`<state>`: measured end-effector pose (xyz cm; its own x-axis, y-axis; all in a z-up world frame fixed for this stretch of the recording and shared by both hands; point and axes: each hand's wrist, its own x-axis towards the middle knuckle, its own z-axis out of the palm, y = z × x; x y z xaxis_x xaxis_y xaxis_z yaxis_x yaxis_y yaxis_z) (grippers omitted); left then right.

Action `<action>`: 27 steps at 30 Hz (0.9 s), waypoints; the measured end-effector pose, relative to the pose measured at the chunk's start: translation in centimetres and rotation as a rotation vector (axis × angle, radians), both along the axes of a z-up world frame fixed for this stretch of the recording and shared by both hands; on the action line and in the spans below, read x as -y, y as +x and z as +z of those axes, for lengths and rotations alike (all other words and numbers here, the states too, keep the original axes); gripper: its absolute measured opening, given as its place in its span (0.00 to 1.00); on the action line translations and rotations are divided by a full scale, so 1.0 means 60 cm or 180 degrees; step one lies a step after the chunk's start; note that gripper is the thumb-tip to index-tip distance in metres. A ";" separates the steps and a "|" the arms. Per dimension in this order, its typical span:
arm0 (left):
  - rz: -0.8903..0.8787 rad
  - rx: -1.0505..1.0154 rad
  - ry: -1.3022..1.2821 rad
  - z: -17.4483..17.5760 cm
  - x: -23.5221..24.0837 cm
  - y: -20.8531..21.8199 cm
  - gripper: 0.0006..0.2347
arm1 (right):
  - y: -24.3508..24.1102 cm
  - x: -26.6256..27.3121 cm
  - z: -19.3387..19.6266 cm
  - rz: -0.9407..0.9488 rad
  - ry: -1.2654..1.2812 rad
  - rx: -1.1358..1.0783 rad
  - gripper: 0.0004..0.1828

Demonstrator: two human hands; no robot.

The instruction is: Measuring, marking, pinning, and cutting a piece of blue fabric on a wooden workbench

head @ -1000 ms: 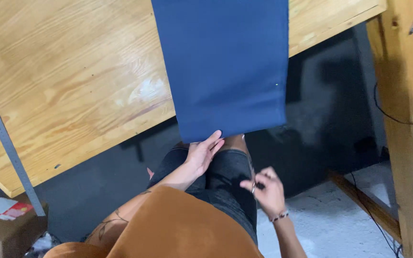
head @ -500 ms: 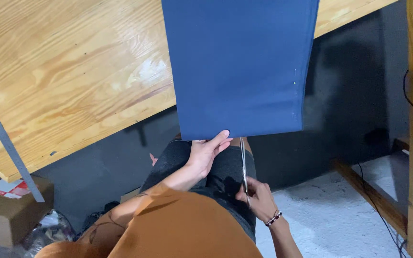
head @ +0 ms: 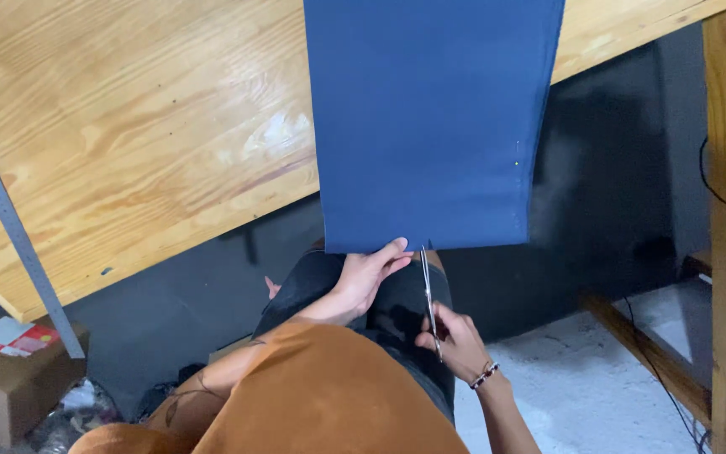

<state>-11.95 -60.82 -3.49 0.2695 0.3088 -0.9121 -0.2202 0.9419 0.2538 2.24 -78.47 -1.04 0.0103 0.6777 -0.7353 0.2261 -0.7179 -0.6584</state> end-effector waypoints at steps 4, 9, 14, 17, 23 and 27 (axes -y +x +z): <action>0.0029 0.0036 0.0013 0.005 -0.005 -0.011 0.14 | -0.013 -0.013 -0.004 -0.0015 -0.0133 -0.0129 0.26; 0.0186 0.0027 0.0062 -0.032 0.017 -0.023 0.14 | -0.010 0.008 -0.028 -0.0043 -0.0166 -0.0157 0.22; 0.0615 -0.0085 -0.0163 0.009 -0.027 -0.012 0.29 | 0.094 0.092 -0.039 0.0022 -0.0458 0.0434 0.20; 0.0896 -0.0083 -0.0330 0.021 -0.037 -0.001 0.31 | 0.138 0.132 -0.070 -0.0860 -0.0104 0.0481 0.15; 0.1119 0.0155 -0.0149 0.005 -0.028 0.050 0.20 | 0.156 -0.038 -0.123 -0.3590 0.1050 -0.0514 0.14; 0.1042 0.0370 0.0008 0.056 -0.063 0.098 0.12 | 0.181 -0.220 -0.101 -0.4767 0.1154 -0.0452 0.21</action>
<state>-6.09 -57.02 -0.12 0.2579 0.3983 -0.8803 -0.5382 0.8158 0.2115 13.12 -65.29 -7.07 0.7660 0.2478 -0.5931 -0.6068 -0.0255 -0.7944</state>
